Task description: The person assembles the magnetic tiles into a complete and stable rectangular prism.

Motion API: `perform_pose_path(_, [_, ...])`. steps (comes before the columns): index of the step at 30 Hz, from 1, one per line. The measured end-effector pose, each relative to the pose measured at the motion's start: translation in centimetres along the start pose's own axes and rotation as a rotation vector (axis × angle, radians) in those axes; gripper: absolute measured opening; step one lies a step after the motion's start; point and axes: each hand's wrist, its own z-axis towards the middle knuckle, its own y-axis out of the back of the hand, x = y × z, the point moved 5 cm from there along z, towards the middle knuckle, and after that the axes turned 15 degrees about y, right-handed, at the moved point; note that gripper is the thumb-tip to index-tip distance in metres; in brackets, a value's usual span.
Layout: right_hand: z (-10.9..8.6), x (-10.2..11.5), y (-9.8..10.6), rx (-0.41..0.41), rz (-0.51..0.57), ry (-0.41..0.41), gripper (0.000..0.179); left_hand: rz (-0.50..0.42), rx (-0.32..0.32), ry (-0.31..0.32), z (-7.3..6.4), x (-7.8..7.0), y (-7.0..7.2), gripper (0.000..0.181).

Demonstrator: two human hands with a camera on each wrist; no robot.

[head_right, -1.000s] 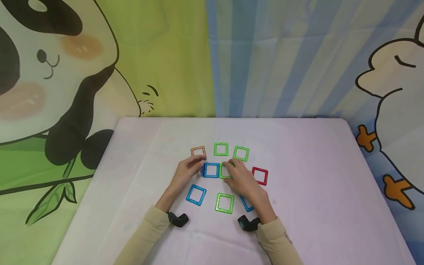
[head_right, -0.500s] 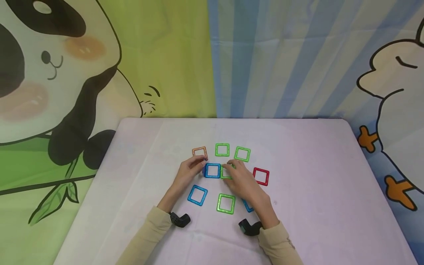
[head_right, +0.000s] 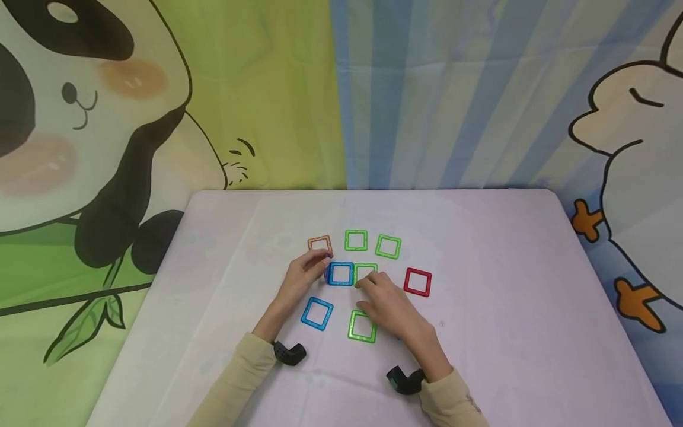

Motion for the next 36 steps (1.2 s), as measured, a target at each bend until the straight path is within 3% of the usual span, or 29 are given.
perform_pose_path(12, [-1.2,0.6,-1.0,0.041,0.015,-0.062,0.036,-0.003,0.0,0.01,0.0,0.0,0.0,0.036])
perform_pose_path(36, [-1.5,1.2,-1.4,-0.002,-0.068,0.006,0.022,-0.024,-0.002,0.0,0.0,0.0,0.0,0.036])
